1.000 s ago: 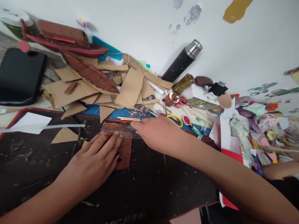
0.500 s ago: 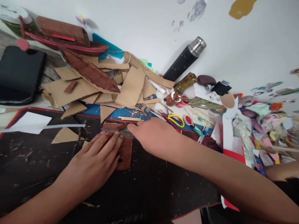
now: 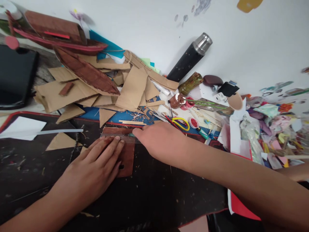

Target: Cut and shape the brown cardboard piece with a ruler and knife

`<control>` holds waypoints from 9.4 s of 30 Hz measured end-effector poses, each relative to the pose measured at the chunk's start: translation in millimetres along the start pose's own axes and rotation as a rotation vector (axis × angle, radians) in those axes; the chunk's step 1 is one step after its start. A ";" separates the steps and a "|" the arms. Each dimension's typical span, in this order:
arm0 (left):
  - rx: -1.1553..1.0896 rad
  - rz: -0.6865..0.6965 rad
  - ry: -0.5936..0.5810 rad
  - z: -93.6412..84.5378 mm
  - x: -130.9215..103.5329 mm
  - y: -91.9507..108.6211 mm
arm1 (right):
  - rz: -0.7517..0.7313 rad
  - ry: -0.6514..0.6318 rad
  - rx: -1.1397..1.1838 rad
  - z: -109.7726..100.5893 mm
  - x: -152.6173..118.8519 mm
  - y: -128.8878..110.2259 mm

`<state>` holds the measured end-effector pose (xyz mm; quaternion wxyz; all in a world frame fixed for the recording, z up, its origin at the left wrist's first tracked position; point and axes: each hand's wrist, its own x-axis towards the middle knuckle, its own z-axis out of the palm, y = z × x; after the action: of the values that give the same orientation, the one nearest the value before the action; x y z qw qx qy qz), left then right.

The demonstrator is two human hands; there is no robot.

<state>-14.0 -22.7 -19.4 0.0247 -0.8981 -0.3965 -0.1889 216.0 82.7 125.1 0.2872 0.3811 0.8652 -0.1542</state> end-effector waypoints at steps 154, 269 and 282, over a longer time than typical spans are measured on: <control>-0.071 -0.038 -0.065 -1.2 -3.9 -0.2 | -0.032 -0.028 -0.028 -3.8 3.0 2.4; 0.025 0.049 0.042 -5.3 8.2 -4.8 | 0.029 0.093 -0.027 17.4 -9.3 8.5; 0.038 0.049 0.030 -2.4 6.6 -4.1 | 0.033 0.105 -0.048 18.7 -11.1 5.8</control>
<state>-13.6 -15.7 -15.3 0.0521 -0.9039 -0.3776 -0.1942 233.5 71.1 116.9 0.2528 0.3960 0.8761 -0.1085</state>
